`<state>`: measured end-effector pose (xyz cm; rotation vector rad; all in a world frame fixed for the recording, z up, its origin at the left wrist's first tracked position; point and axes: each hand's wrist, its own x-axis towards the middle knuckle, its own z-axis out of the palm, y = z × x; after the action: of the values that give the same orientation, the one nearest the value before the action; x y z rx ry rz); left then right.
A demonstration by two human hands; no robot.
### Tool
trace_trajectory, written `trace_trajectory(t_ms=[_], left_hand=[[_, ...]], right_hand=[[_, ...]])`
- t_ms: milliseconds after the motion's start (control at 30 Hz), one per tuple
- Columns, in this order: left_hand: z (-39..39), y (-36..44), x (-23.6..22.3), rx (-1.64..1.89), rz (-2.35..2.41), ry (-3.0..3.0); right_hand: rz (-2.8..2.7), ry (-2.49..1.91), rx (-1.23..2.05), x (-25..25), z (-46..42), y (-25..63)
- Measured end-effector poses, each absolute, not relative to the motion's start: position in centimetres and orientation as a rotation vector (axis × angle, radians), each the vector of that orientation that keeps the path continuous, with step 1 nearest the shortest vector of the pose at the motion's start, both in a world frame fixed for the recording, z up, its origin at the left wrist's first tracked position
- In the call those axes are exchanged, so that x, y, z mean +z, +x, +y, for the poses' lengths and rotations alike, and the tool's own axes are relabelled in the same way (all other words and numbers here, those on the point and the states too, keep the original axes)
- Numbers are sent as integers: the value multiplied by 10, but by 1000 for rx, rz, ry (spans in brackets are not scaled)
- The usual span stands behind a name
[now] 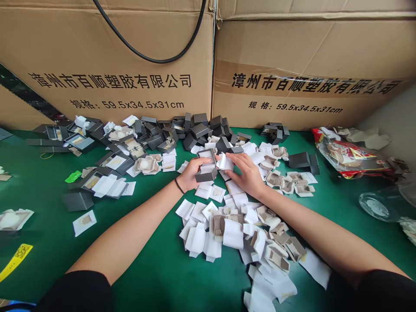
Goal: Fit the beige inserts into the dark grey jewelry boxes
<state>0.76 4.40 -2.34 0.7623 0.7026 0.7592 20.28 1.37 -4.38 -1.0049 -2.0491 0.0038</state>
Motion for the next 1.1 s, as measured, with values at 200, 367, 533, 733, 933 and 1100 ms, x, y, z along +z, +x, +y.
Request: trace_trajectory(t_ms=[200,367,533,733,933,1100], left_hand=[[43,9,-22,766,697,763],[42,9,-22,758,710,772],[41,9,-23,748,738,812],[39,11,-21,765,710,862],[37,13,-23,802,697,919],[37,17,-23,879,674,893]], right_hand=[[-2057,-1005,62,-44,14,202],[-2038,-1050,94,-43,13,201],[-2020,-1077,113,-41,11,201],[-2015,-1090,73,-44,12,200],[-1974,-1198,93,-45,10,199],[-1863,-1274,152,-41,9,199]])
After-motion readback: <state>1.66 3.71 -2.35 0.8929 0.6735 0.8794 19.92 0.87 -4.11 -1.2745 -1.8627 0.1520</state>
